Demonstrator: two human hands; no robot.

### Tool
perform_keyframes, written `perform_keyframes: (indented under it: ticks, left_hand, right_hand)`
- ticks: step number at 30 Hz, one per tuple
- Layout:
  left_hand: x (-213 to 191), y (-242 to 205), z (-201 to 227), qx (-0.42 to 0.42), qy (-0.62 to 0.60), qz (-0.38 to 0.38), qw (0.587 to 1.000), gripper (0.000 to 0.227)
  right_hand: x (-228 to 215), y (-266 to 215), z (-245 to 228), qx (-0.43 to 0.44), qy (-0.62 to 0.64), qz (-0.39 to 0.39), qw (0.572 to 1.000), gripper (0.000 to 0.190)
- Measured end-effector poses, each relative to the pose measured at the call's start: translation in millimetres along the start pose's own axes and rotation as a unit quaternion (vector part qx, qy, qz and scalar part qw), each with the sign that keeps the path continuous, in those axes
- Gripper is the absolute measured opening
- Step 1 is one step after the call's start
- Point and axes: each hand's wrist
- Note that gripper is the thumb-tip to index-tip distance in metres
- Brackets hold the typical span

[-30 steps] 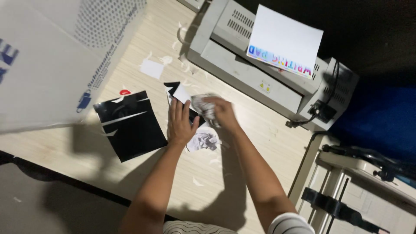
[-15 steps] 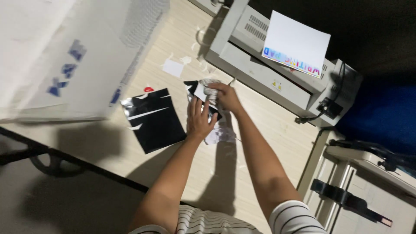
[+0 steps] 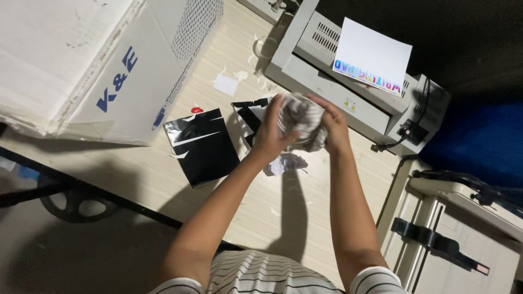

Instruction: The person cleans a paper cutter and a nearby table surface using a white cloth. They wipe the paper cutter's base and handle, then move to the table to clean around a stack of black and white papers and a white box. The person also wipes the top and side of a white electronic device.

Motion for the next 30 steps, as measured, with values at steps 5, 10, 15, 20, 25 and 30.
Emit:
perform_keyframes:
  ticks: [5,10,15,20,25,30]
  left_hand:
    - [-7.7,29.1,12.6,-0.155,-0.071,-0.022,0.985,0.055]
    - [-28.9,31.7,-3.3,-0.194,-0.304,-0.039,0.932,0.033]
    - [-30.7,34.8,15.8,-0.21,-0.396,-0.118,0.886,0.029]
    - [-36.7,51.3,34.4,-0.209,-0.288,-0.184,0.916,0.018]
    - [-26.0,52.0,44.8,0.048,0.031,-0.151,0.987,0.035]
    - [-5.1,56.2,44.7,0.058,0.011,-0.094,0.994,0.02]
  right_hand:
    - [48.3,-23.7,-34.4,-0.165,-0.139,-0.107,0.97,0.045]
    - [43.3,-21.5,-29.6,-0.041,0.088,-0.028,0.995,0.051]
    - [2.0,-11.9,10.8,-0.004,0.031,0.003,1.0,0.031]
    - [-24.9,-20.6,-32.2,-0.069,0.006,0.085,0.994,0.012]
    - [-52.4,-37.2,-69.8,-0.079,0.06,0.122,0.988,0.014]
    - [-79.6,-39.5,-65.8,-0.081,0.071,0.16,0.981,0.01]
Point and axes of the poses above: each hand's wrist, its own y-axis towards the middle knuckle, its own x-axis out of the palm, z = x × y, and after that the axes turned 9 degrees about z, right-handed
